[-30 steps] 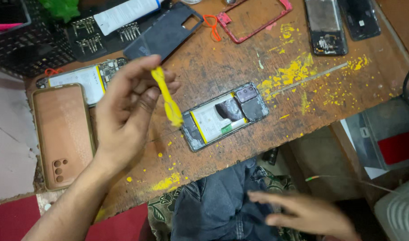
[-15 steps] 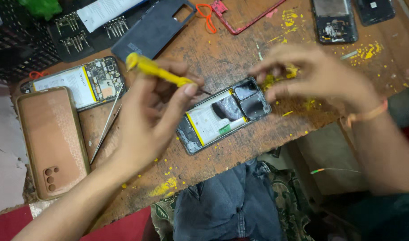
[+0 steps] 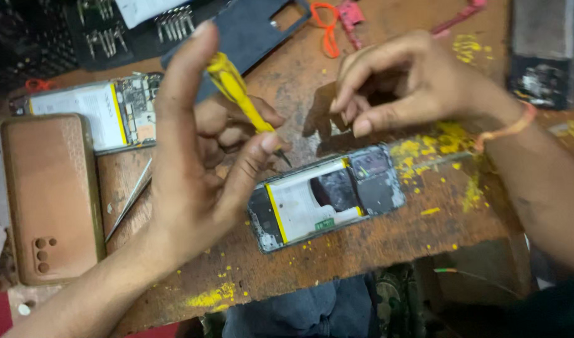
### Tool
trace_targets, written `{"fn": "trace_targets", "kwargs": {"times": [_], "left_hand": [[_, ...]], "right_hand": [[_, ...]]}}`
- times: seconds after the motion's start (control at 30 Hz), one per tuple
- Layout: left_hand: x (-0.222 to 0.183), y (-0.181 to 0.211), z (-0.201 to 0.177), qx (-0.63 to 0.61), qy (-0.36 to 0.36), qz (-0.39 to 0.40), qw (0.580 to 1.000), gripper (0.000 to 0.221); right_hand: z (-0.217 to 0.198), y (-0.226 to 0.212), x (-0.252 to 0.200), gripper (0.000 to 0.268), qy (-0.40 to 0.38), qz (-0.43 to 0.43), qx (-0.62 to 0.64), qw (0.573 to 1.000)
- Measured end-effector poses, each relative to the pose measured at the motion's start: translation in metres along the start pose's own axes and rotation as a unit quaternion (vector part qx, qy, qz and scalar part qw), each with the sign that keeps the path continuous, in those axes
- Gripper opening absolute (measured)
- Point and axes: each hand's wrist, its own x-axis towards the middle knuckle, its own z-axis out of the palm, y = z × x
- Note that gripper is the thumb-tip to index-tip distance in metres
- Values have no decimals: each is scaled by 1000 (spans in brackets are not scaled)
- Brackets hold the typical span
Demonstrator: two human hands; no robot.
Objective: The person uses a yellow screwdriver to pry and remove the back cover of a disassembled smartphone. They carefully work around the edges of the device to separate the casing from the internal components, including the battery and motherboard.
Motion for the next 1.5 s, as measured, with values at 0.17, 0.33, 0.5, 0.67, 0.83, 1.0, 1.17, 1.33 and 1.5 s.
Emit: {"fn": "trace_targets", "kwargs": {"times": [0.17,0.33,0.5,0.67,0.83,1.0,1.17,1.33,1.5], "left_hand": [[-6,-3,-9,72,-40,-23,996,82],[-14,-3,-23,83,-91,56,991,72],[-22,-4,-33,62,-84,39,994,68],[-24,-8,-37,52,-83,15,995,66],[-20,-8,-36,51,-89,25,994,63],[-15,-6,-40,100,-91,46,990,63],[-9,-2,-40,100,-102,44,989,61],[-7,-1,-39,86,-117,51,988,57],[-11,-10,-43,120,-126,113,978,53]], "right_hand": [[24,-14,8,28,0,-75,-144,987],[46,-9,24,42,-33,-166,-276,946],[54,-19,17,54,-69,-115,-279,951],[39,-9,20,61,-125,-126,-260,949],[55,-9,8,98,-152,-127,-336,921],[66,-14,6,108,-162,-77,-451,874],[68,-16,4,100,-172,-66,-465,866],[70,-15,4,114,-172,-54,-497,849],[73,-15,3,111,-163,-67,-535,826]]}}
